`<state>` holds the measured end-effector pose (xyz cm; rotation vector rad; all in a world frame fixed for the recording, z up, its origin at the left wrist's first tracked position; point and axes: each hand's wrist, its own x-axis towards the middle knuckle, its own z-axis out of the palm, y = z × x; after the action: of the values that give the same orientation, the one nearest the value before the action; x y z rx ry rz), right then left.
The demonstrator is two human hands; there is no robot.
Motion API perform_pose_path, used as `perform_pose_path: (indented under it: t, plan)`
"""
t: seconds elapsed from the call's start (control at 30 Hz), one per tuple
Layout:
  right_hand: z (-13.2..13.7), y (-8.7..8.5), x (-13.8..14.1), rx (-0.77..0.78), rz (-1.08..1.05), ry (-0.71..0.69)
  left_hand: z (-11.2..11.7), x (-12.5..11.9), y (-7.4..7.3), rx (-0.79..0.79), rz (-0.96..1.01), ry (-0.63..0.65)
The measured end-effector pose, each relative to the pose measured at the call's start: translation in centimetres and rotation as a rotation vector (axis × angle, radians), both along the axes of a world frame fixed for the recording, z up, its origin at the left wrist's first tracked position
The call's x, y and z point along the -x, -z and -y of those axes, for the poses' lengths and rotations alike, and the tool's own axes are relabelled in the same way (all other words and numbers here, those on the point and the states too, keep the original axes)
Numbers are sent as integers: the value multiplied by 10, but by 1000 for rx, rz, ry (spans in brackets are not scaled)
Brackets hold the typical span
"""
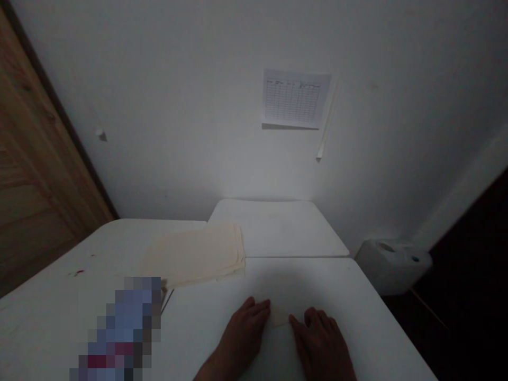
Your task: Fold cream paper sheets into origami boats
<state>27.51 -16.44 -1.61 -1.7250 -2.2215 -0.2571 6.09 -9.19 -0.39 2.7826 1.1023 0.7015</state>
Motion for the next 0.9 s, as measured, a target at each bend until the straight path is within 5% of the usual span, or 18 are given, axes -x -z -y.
perform_pose_path:
  t: [0.3, 0.5, 0.73, 0.9]
  plan:
    - [-1, 5, 1, -59, 9, -5, 9, 19, -6, -25, 165, -52]
    - [-16, 3, 15, -147, -171, -37, 8, 17, -7, 7, 186, -56]
    - [-46, -12, 58, 140, -391, -168, 9, 16, -3, 15, 183, -63]
    - [-48, -14, 62, 164, -372, -169, 13, 16, -5, -9, 163, -82]
